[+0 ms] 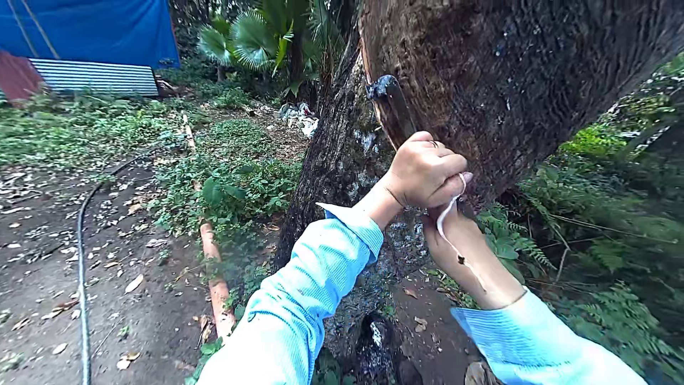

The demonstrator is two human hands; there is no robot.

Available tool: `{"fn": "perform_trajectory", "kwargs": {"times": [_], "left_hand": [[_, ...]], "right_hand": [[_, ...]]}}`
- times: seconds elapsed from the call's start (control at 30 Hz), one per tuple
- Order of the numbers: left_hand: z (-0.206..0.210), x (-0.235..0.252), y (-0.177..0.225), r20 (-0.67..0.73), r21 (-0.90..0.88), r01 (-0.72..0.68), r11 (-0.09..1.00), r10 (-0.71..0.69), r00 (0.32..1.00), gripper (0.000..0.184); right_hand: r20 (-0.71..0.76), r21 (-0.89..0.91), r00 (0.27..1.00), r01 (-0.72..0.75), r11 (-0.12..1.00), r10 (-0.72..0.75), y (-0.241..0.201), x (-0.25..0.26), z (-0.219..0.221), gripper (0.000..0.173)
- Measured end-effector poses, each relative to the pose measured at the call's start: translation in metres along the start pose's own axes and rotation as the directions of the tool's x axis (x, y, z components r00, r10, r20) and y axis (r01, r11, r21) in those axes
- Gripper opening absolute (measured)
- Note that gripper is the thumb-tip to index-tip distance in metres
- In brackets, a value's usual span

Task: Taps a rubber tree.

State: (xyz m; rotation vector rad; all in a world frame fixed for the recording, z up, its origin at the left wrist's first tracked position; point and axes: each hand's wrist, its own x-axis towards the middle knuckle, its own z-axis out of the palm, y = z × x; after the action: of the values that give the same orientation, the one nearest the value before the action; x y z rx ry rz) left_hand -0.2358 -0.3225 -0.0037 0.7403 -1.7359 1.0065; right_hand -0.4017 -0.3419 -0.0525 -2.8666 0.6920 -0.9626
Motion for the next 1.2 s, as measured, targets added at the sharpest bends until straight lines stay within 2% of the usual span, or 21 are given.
{"fn": "perform_trajectory", "kwargs": {"times": [0.07, 0.13, 0.23, 0.33, 0.43, 0.5, 0.57, 0.67, 0.8, 0.9, 1.0, 1.07, 1.13, 1.2], "left_hand": [[0.000, 0.003, 0.014, 0.004, 0.004, 0.049, 0.999, -0.049, 0.999, 0.045], [-0.001, 0.008, 0.024, 0.001, -0.010, 0.069, 0.998, -0.069, 0.998, 0.043], [0.000, 0.014, 0.017, 0.026, 0.010, 0.078, 0.997, -0.078, 0.997, 0.042], [0.010, 0.013, 0.029, 0.029, 0.066, 0.146, 0.987, -0.148, 0.989, 0.039], [0.004, 0.011, 0.033, 0.068, 0.033, 0.125, 0.992, -0.127, 0.990, 0.042], [0.002, 0.014, 0.018, 0.098, 0.043, 0.083, 0.996, -0.087, 0.991, 0.043], [0.007, 0.018, 0.010, 0.132, 0.096, 0.113, 0.989, -0.125, 0.983, 0.041], [0.009, 0.025, 0.031, 0.161, 0.117, 0.213, 0.970, -0.230, 0.960, 0.039], [0.000, 0.020, 0.032, 0.180, 0.058, 0.160, 0.985, -0.168, 0.969, 0.043], [-0.003, 0.021, 0.017, 0.197, 0.066, 0.139, 0.988, -0.150, 0.969, 0.042], [-0.002, 0.029, 0.012, 0.196, 0.099, 0.158, 0.982, -0.175, 0.965, 0.039], [0.003, 0.028, 0.030, 0.190, 0.100, 0.226, 0.969, -0.241, 0.952, 0.038], [0.012, 0.021, 0.074, 0.171, 0.088, 0.306, 0.948, -0.317, 0.933, 0.042], [0.023, 0.010, 0.118, 0.097, 0.115, 0.313, 0.943, -0.324, 0.941, 0.047]], "right_hand": [[0.080, 0.027, 0.995, -0.056, 0.998, 0.054, 0.004, -0.008, -0.014, 0.042], [0.083, -0.003, 0.996, -0.027, 1.000, 0.027, -0.002, -0.013, -0.026, 0.038], [0.145, 0.042, 0.989, -0.048, 0.998, 0.041, -0.025, -0.005, -0.046, 0.035], [0.097, 0.108, 0.994, 0.039, 0.993, -0.049, -0.006, -0.013, -0.043, 0.036], [0.022, 0.130, 0.993, 0.109, 0.985, -0.113, -0.008, -0.019, -0.035, 0.040], [0.028, 0.143, 0.993, 0.113, 0.983, -0.118, -0.006, -0.006, -0.031, 0.041], [0.104, 0.183, 0.988, 0.093, 0.979, -0.113, 0.001, 0.005, -0.038, 0.044], [0.084, 0.195, 0.978, 0.170, 0.966, -0.189, 0.014, -0.008, -0.047, 0.047], [0.035, 0.226, 0.979, 0.190, 0.955, -0.203, 0.001, -0.016, -0.039, 0.048], [0.076, 0.252, 0.980, 0.162, 0.954, -0.186, -0.004, -0.001, -0.038, 0.053], [0.188, 0.246, 0.973, 0.083, 0.966, -0.131, -0.006, 0.009, -0.053, 0.056], [0.193, 0.231, 0.970, 0.103, 0.968, -0.149, 0.002, -0.008, -0.059, 0.052], [0.243, 0.237, 0.954, 0.117, 0.964, -0.176, 0.011, -0.044, -0.079, 0.045], [0.324, 0.250, 0.925, 0.121, 0.961, -0.201, 0.023, -0.079, -0.097, 0.032]]}}
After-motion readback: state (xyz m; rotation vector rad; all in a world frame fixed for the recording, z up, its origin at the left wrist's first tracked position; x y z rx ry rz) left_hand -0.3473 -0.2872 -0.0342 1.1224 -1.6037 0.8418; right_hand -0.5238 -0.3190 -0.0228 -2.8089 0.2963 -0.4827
